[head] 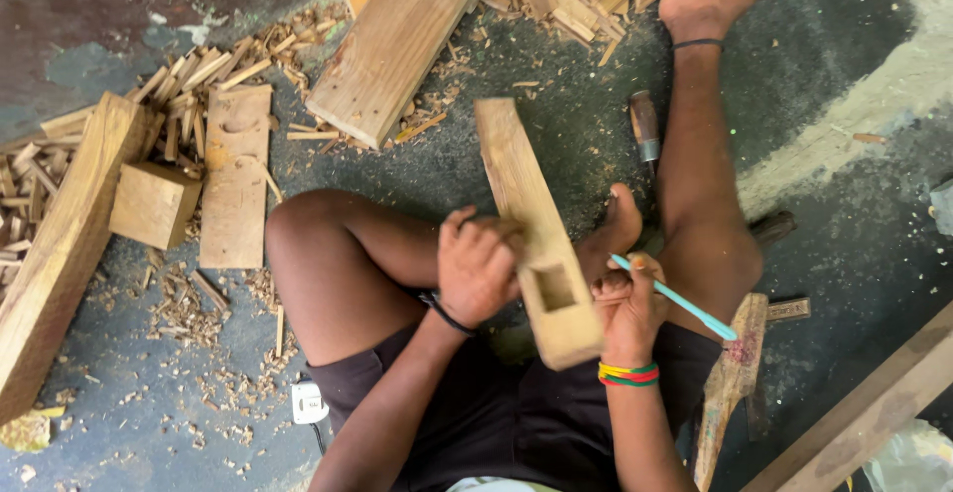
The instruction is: The person sits on the floor and uses a try square and a pencil to mark lines on a rectangular wooden block. They then use a chisel and a wooden mallet to carve out a rectangular recess along the marked lines.
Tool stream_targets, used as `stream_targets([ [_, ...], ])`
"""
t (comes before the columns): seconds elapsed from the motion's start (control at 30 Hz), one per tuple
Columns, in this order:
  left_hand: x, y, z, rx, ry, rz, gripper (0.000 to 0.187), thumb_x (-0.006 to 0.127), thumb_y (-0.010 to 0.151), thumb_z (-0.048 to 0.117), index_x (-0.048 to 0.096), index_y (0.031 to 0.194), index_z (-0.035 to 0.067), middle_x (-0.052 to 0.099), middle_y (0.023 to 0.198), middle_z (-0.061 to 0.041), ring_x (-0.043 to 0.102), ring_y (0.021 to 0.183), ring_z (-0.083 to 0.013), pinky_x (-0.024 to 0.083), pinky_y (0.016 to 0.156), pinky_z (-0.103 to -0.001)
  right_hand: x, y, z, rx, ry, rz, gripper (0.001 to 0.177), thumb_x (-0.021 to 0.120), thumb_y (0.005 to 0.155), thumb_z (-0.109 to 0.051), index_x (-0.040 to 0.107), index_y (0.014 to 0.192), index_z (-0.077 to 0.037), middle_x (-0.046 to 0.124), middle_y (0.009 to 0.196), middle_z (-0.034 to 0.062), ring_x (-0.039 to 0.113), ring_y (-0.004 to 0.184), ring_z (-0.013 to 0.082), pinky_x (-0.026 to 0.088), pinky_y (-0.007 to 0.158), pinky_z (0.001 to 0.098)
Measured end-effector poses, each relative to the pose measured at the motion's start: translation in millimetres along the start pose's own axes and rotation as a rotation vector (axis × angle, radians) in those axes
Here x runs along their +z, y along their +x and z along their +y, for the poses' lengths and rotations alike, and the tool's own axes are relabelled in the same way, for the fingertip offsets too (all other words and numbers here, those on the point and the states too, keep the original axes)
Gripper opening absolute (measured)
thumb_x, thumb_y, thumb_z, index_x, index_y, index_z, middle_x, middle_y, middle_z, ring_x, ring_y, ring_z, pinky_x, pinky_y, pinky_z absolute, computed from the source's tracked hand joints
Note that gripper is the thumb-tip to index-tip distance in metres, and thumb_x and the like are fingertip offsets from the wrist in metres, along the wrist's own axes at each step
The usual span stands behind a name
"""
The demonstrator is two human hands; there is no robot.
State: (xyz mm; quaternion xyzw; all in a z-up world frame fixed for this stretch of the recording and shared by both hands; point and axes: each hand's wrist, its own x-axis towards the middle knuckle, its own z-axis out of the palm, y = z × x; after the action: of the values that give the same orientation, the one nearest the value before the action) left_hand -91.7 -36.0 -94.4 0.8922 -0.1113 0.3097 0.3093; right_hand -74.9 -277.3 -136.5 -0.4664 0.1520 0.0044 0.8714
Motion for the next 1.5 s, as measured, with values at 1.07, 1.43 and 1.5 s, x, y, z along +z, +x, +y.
stream_targets([
  [1.07, 104, 142, -28, 0.391, -0.406, -0.919, 0.056, 0.086, 0.070, 0.056, 0.067, 0.099, 0.013, 0.073, 0.092, -0.012, 0.073, 0.088, -0.0356, 0.056, 0.078, -0.048, -35, 63, -67, -0.117, 0.425, -0.101, 0.036, 0.053, 0.119, -0.040, 0.067, 0.116, -0.007, 0.071, 0.100, 0.0058, 0.065, 0.090, 0.0200, 0.055, 0.090, 0.0400],
  [1.43, 39, 163, 29, -0.124, -0.737, -0.298, 0.056, 0.083, 0.081, 0.045, 0.073, 0.113, 0.001, 0.078, 0.105, -0.018, 0.078, 0.095, -0.0304, 0.061, 0.082, -0.037, -3, 56, -150, -0.519, 0.255, -0.012, 0.052, 0.054, 0.113, -0.054, 0.065, 0.111, -0.004, 0.060, 0.081, 0.0025, 0.056, 0.069, 0.0128, 0.045, 0.064, 0.0274],
  [1.5, 35, 145, 31, -0.393, -0.813, -0.271, 0.053, 0.083, 0.083, 0.044, 0.075, 0.112, 0.001, 0.081, 0.099, -0.016, 0.082, 0.092, -0.0259, 0.064, 0.081, -0.034, -14, 45, -148, -0.503, 0.260, -0.003, 0.051, 0.054, 0.114, -0.054, 0.064, 0.107, -0.004, 0.060, 0.080, 0.0031, 0.054, 0.066, 0.0129, 0.043, 0.063, 0.0264],
])
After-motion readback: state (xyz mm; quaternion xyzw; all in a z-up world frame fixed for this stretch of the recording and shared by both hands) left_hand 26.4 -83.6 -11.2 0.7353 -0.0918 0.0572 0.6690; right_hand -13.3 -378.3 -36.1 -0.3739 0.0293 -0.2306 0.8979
